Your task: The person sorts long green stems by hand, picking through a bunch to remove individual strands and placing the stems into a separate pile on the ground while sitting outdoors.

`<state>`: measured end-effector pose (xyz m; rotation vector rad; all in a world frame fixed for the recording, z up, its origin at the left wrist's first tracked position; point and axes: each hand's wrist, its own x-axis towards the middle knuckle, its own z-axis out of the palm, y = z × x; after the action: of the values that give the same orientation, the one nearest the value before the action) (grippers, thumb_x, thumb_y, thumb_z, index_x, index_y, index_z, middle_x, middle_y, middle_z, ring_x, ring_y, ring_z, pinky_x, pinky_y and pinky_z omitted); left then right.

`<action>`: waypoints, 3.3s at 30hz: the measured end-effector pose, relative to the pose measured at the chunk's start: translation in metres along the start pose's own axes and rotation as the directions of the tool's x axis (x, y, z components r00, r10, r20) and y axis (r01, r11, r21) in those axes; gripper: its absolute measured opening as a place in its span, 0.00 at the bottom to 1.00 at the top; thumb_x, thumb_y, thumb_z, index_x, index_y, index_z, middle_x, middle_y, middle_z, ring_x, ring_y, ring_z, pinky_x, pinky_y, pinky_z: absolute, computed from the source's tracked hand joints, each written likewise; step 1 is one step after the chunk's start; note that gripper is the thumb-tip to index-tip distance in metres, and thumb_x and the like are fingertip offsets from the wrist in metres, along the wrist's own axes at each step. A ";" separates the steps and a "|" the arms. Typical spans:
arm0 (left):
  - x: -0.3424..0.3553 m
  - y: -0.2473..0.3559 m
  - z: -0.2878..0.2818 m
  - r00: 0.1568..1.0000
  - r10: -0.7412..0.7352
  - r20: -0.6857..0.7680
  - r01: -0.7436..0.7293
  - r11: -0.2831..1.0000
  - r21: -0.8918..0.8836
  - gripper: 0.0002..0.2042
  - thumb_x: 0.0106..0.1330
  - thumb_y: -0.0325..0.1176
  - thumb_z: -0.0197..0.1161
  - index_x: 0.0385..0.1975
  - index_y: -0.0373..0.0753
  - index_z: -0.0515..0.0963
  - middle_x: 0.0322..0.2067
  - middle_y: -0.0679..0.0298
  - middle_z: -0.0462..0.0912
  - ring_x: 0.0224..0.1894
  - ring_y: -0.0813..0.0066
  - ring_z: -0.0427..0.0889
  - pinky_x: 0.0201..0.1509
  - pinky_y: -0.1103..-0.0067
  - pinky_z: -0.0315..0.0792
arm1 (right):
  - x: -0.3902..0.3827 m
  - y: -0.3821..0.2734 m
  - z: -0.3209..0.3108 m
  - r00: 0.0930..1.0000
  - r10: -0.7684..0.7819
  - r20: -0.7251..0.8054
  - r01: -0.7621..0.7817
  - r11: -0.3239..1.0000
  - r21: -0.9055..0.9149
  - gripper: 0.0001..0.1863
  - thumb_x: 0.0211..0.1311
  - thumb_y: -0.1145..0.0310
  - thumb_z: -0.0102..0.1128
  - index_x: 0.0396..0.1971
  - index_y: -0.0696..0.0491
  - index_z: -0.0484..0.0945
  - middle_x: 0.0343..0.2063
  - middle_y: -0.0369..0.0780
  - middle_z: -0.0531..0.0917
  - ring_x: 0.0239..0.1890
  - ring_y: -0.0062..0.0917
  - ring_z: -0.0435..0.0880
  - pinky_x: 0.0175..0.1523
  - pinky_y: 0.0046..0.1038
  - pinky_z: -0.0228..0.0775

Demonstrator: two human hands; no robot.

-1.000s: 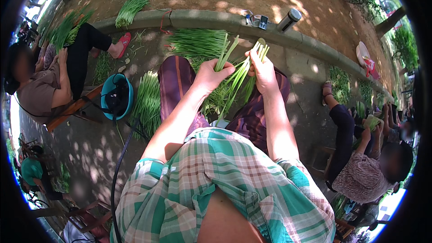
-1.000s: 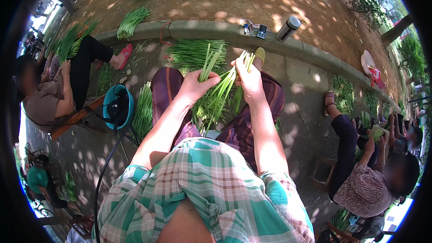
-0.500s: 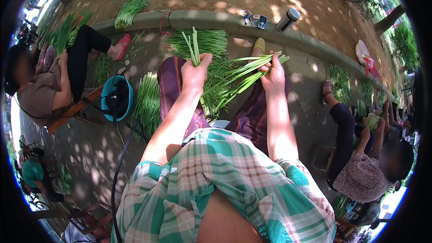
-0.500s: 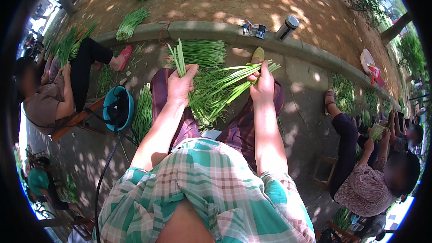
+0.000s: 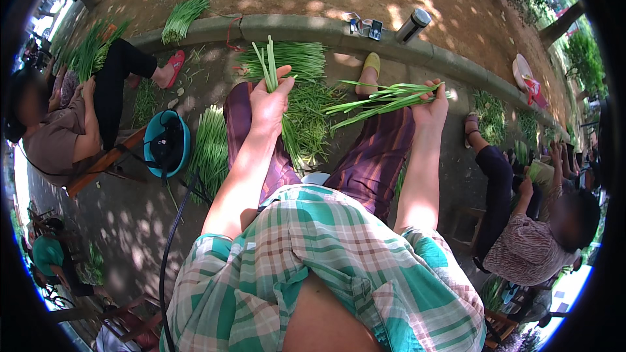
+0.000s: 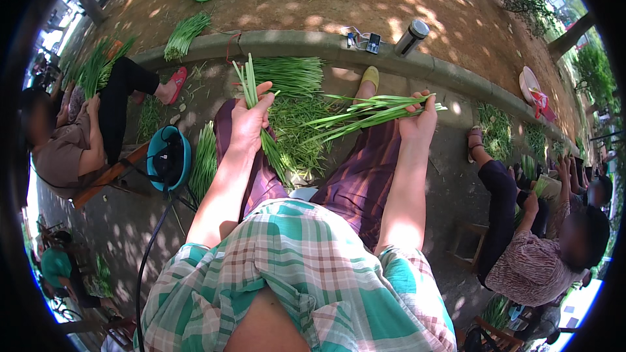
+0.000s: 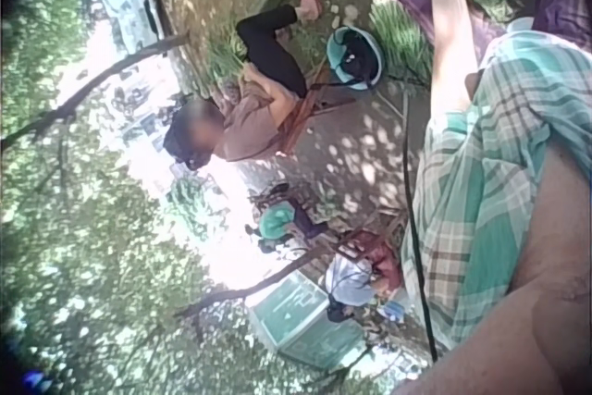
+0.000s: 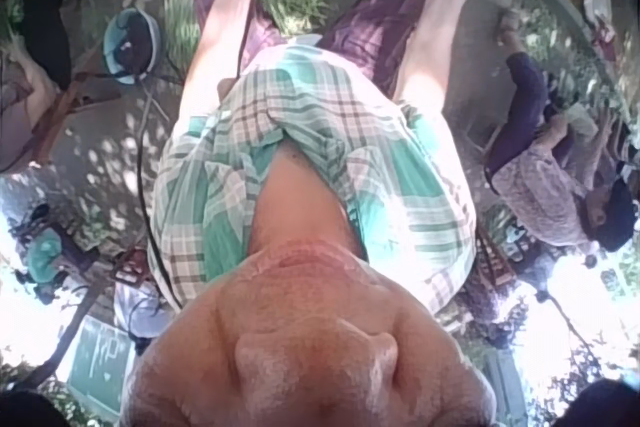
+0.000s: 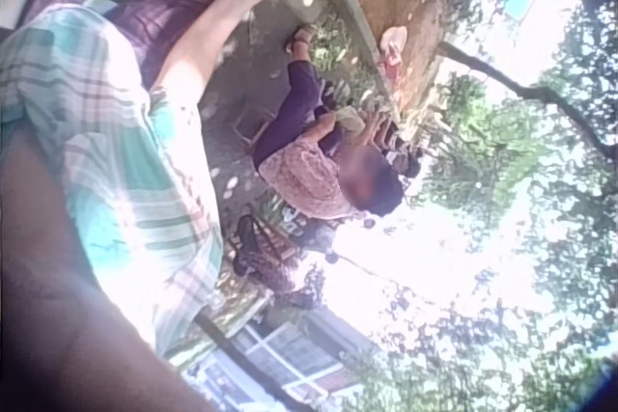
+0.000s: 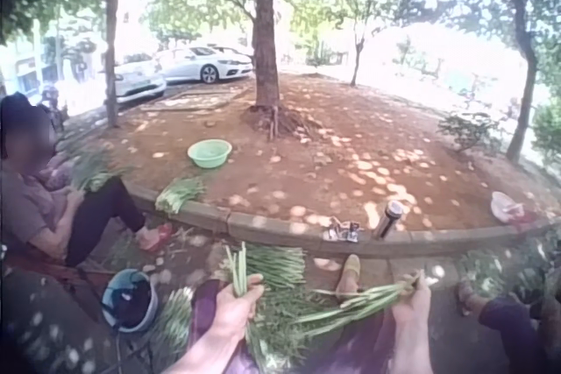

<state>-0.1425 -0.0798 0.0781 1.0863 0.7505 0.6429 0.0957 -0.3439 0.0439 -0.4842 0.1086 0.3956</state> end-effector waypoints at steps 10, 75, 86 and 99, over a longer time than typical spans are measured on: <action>0.002 0.000 0.001 0.993 -0.114 0.008 0.113 0.990 0.088 0.11 0.58 0.34 0.72 0.35 0.36 0.79 0.14 0.75 0.69 0.11 0.89 0.62 0.14 0.88 0.54 | -0.003 -0.015 -0.005 0.998 0.035 0.043 -0.038 0.998 0.048 0.13 0.74 0.56 0.41 0.35 0.47 0.72 0.27 0.33 0.71 0.21 0.19 0.66 0.28 0.23 0.62; 0.006 -0.017 -0.007 0.959 -0.081 0.273 0.098 0.994 -0.046 0.14 0.71 0.40 0.55 0.44 0.35 0.76 0.35 0.62 0.82 0.33 0.76 0.82 0.38 0.80 0.78 | -0.045 0.076 0.088 0.983 0.178 0.048 -0.102 0.745 -0.659 0.12 0.61 0.61 0.65 0.36 0.54 0.77 0.27 0.31 0.75 0.23 0.09 0.70 0.18 0.12 0.53; 0.000 -0.013 -0.006 0.954 -0.088 0.286 0.088 0.996 0.014 0.10 0.68 0.37 0.60 0.37 0.36 0.79 0.25 0.70 0.78 0.16 0.89 0.64 0.19 0.88 0.60 | -0.021 0.045 0.067 0.998 0.046 -0.037 -0.058 0.823 -0.565 0.14 0.59 0.59 0.68 0.32 0.52 0.73 0.26 0.32 0.74 0.22 0.10 0.70 0.18 0.12 0.54; -0.007 -0.013 0.003 0.859 -0.183 0.477 0.200 0.980 0.017 0.17 0.70 0.41 0.58 0.49 0.34 0.75 0.37 0.65 0.78 0.23 0.87 0.68 0.26 0.88 0.65 | -0.039 0.071 0.075 0.980 0.173 0.103 -0.060 0.738 -0.672 0.14 0.70 0.61 0.53 0.42 0.57 0.76 0.27 0.33 0.78 0.23 0.09 0.69 0.21 0.13 0.58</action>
<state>-0.1428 -0.0908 0.0684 1.0659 0.4063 0.1964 0.0324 -0.2644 0.0872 -1.1653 -0.1727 0.5990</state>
